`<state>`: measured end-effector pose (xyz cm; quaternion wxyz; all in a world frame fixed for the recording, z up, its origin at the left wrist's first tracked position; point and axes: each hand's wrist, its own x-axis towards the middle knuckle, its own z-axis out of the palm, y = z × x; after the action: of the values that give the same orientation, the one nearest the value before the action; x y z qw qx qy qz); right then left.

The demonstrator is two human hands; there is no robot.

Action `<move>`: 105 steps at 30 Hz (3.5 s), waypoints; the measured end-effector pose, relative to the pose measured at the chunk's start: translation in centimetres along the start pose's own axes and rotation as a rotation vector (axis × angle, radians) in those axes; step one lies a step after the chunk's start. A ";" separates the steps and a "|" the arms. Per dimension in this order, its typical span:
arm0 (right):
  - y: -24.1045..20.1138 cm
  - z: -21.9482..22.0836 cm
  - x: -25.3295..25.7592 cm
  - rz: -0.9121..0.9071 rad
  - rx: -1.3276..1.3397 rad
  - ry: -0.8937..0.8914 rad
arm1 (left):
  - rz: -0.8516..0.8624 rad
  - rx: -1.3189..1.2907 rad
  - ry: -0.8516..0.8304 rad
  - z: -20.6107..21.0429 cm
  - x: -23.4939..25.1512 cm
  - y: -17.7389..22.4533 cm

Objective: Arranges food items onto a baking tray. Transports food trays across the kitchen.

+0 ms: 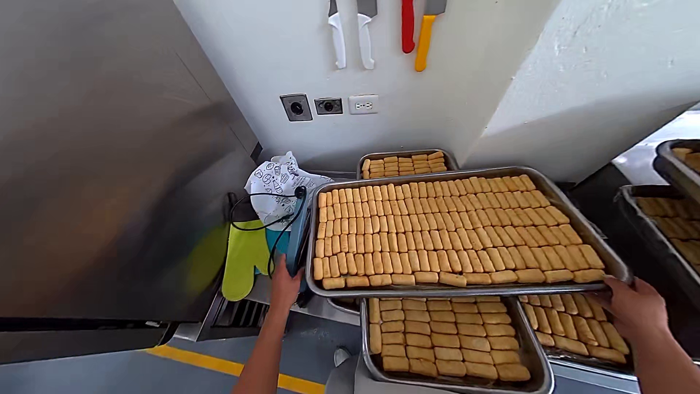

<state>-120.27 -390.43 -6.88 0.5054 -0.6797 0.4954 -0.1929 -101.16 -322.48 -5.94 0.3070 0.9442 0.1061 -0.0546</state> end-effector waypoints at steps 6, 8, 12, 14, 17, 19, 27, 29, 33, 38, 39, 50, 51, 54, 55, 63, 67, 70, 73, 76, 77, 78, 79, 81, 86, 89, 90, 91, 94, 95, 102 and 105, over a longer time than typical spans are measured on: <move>-1.7 3.8 -6.5 0.102 0.169 0.019 | -0.045 0.086 -0.029 0.2 2.5 -1.6; -1.7 4.5 -8.7 0.095 0.178 -0.027 | -0.027 0.061 0.019 0.1 3.3 -2.5; -1.2 4.8 -12.7 0.070 0.149 -0.052 | 0.068 0.034 0.094 -0.6 5.2 -4.6; -0.8 4.1 -14.2 0.064 0.132 -0.053 | 0.091 0.029 0.103 -1.2 5.8 -5.2; 0.0 2.3 -16.4 0.048 0.106 -0.037 | 0.100 0.058 0.107 -2.0 5.9 -6.4; 0.8 0.6 -17.7 0.033 0.108 -0.029 | 0.074 0.125 0.081 -2.5 4.5 -7.0; 4.5 -3.5 -22.2 0.132 0.105 0.050 | 0.206 -0.007 0.101 -0.9 -3.8 -11.1; 4.6 -3.5 -22.4 0.135 0.108 0.055 | 0.301 -0.078 0.131 0.6 -4.1 -13.1; 3.2 -2.9 -22.1 0.091 0.095 0.060 | 0.252 -0.139 0.181 1.8 -3.5 -14.9; 0.8 -2.1 -22.2 0.004 0.050 0.036 | 0.206 -0.105 0.321 2.4 -2.3 -14.1; 0.5 -2.0 -22.3 -0.008 0.042 0.035 | 0.205 -0.093 0.336 2.4 -2.2 -13.9; 0.1 -0.3 -24.1 -0.024 -0.036 -0.038 | 0.212 -0.056 0.383 0.7 2.4 -9.7; 0.1 -0.3 -24.3 -0.020 -0.043 -0.037 | 0.205 -0.048 0.373 0.9 3.2 -9.2; 0.4 -0.5 -25.0 -0.017 -0.065 -0.029 | 0.218 -0.056 0.364 1.9 5.3 -8.2; 0.5 -0.7 -25.3 -0.014 -0.075 -0.028 | 0.252 -0.072 0.372 2.4 5.8 -8.1; 2.2 -1.8 -27.2 0.054 -0.056 0.039 | 0.403 -0.119 0.404 3.2 7.6 -8.9; 2.0 -2.6 -26.7 0.030 -0.068 0.068 | 0.369 -0.049 0.407 1.3 12.0 -8.6; 2.0 -2.7 -26.4 0.023 -0.060 0.070 | 0.289 -0.021 0.372 1.0 14.0 -7.8; 2.3 -2.3 -25.5 0.018 -0.070 0.053 | 0.276 -0.008 0.350 1.0 14.1 -7.2; 1.6 -2.1 -23.2 -0.009 -0.085 0.041 | 0.316 -0.045 0.316 -0.2 11.6 -6.4; 1.0 -2.2 -21.9 -0.019 -0.089 0.041 | 0.350 -0.101 0.307 -0.8 9.8 -5.6; 0.3 -2.3 -20.5 -0.033 -0.085 0.044 | 0.375 -0.176 0.285 -1.2 7.5 -4.6; -0.3 -2.5 -18.7 -0.047 -0.077 0.048 | 0.367 -0.272 0.238 -1.3 5.0 -3.4; -1.4 -2.5 -14.5 -0.045 -0.032 0.045 | 0.213 -0.515 0.055 -0.1 -0.3 -1.2; -2.5 -1.1 -2.1 0.010 0.152 0.114 | -0.254 -0.903 -0.095 5.8 -9.2 5.2; -3.6 1.3 1.4 -0.062 0.034 0.162 | -0.291 -0.949 0.108 8.0 -8.9 6.3; -3.9 2.1 1.4 -0.100 -0.068 0.198 | -0.275 -0.926 0.151 8.3 -8.3 6.1; -3.9 2.7 1.0 -0.124 -0.143 0.222 | -0.263 -0.897 0.180 8.4 -7.4 5.8; -2.9 2.8 -1.7 -0.149 -0.213 0.211 | -0.264 -0.894 0.233 7.9 -4.3 5.5; -2.3 2.7 -2.6 -0.160 -0.212 0.200 | -0.269 -0.907 0.242 7.6 -3.2 5.6; -1.9 2.2 -5.1 -0.221 -0.226 0.083 | -0.287 -0.990 0.014 5.0 -0.7 5.3; -4.8 2.1 -9.3 -0.439 -0.320 0.104 | -0.198 -0.951 -0.104 3.2 -3.9 2.2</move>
<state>-120.41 -381.34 -1.30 0.3114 -0.8311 0.3858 -0.2518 -104.57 -326.76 -6.60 0.7026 0.6807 0.1929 -0.0762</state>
